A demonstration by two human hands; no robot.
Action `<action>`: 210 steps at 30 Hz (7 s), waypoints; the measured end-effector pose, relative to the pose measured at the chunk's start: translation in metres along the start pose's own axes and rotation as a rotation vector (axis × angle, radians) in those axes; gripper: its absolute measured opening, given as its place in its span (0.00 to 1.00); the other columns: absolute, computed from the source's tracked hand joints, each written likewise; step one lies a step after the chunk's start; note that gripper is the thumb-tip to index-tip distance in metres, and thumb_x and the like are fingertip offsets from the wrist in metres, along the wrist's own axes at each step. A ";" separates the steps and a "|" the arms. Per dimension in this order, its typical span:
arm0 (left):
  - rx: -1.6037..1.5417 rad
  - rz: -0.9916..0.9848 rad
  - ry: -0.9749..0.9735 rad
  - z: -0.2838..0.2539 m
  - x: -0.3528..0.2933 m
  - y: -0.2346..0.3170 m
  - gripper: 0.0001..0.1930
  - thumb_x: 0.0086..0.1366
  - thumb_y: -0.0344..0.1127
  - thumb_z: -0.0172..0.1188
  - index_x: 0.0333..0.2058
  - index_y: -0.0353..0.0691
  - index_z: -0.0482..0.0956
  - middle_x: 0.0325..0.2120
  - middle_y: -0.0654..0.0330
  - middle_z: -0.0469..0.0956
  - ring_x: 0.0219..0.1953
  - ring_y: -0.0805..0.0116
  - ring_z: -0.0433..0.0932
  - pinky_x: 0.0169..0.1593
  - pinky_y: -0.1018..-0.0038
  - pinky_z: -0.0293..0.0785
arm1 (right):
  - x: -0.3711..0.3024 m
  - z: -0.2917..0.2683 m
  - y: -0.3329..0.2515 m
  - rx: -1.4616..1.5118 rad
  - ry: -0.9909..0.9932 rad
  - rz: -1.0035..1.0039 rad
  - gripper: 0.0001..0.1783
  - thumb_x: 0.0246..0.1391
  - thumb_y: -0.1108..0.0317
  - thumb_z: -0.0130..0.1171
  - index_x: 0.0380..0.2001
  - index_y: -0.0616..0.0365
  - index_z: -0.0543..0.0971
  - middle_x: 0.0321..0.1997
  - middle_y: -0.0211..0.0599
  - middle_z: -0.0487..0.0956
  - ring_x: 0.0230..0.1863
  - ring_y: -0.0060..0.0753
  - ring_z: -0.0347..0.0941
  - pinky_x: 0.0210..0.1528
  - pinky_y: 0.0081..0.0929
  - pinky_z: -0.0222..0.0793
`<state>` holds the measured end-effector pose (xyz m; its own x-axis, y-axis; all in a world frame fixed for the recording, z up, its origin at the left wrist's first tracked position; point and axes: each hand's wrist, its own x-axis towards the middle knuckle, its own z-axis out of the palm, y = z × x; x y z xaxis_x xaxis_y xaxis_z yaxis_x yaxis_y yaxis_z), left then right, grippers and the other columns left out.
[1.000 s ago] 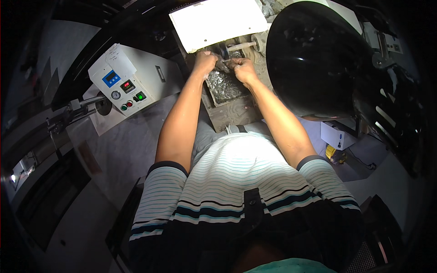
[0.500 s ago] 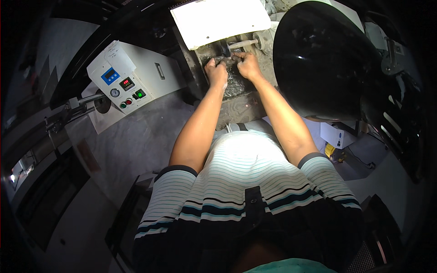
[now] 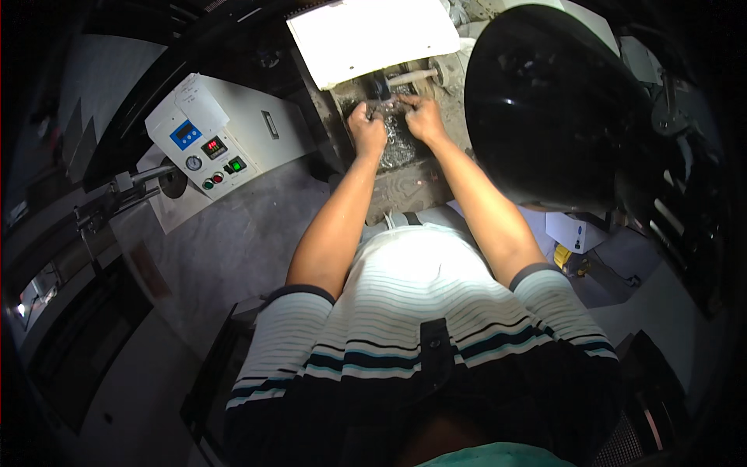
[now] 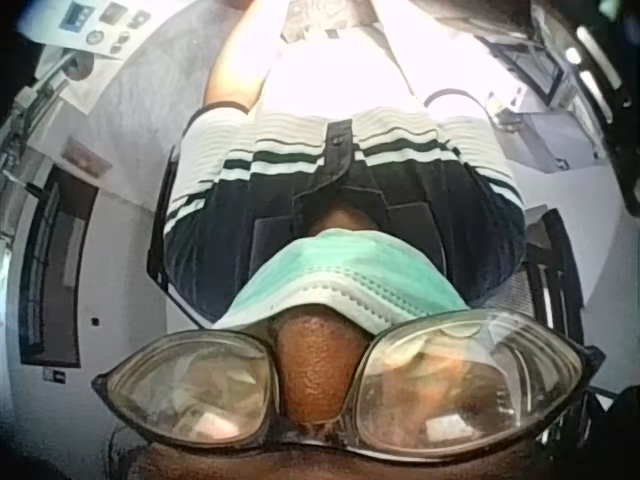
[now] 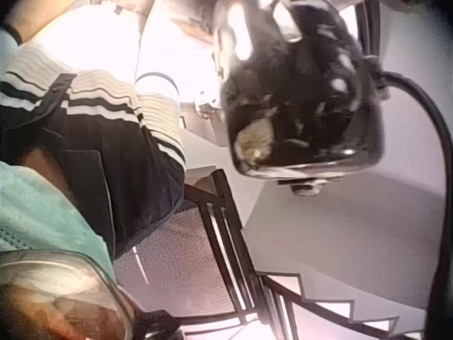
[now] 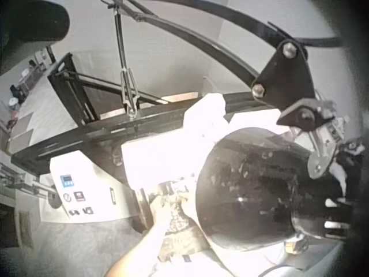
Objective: The person holds a small dark stone and repeatedly presses it against a rotating grinding wheel to shape or smooth its surface. The person rotates the stone in their hands to work different sides while keeping it in contact with the wheel.
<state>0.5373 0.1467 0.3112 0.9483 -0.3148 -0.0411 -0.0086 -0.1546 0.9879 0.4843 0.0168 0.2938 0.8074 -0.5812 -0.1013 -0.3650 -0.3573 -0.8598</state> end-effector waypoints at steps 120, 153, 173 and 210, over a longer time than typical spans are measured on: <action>-0.728 -0.356 -0.048 0.011 0.007 -0.013 0.22 0.47 0.10 0.41 0.41 0.33 0.72 0.39 0.58 0.75 0.38 0.71 0.75 0.42 0.77 0.71 | -0.017 -0.013 -0.016 0.167 0.007 -0.071 0.11 0.51 0.78 0.57 0.39 0.62 0.82 0.41 0.41 0.83 0.43 0.26 0.78 0.48 0.22 0.70; -0.027 -0.277 -0.210 -0.013 0.056 -0.016 0.09 0.44 0.21 0.47 0.19 0.33 0.78 0.12 0.60 0.72 0.16 0.71 0.68 0.22 0.70 0.63 | -0.003 0.028 0.046 0.478 0.027 0.193 0.07 0.49 0.78 0.63 0.34 0.67 0.82 0.33 0.32 0.82 0.33 0.19 0.74 0.38 0.15 0.69; -0.165 -0.077 -0.109 -0.002 0.014 -0.018 0.11 0.54 0.15 0.46 0.31 0.32 0.77 0.26 0.59 0.78 0.30 0.73 0.74 0.37 0.77 0.69 | -0.022 0.007 -0.008 0.267 0.116 -0.072 0.10 0.50 0.76 0.62 0.38 0.64 0.82 0.38 0.36 0.83 0.38 0.22 0.76 0.45 0.21 0.69; 0.278 -0.024 -0.078 -0.025 0.026 0.008 0.06 0.49 0.23 0.47 0.25 0.30 0.73 0.21 0.42 0.75 0.28 0.39 0.74 0.35 0.60 0.70 | -0.014 0.006 -0.038 -0.069 -0.018 0.151 0.15 0.46 0.71 0.64 0.39 0.63 0.81 0.38 0.46 0.82 0.41 0.32 0.78 0.48 0.27 0.70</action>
<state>0.5702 0.1607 0.3223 0.9222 -0.3770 -0.0861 -0.0828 -0.4102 0.9082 0.4895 0.0432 0.3245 0.7489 -0.6191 -0.2366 -0.5134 -0.3163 -0.7977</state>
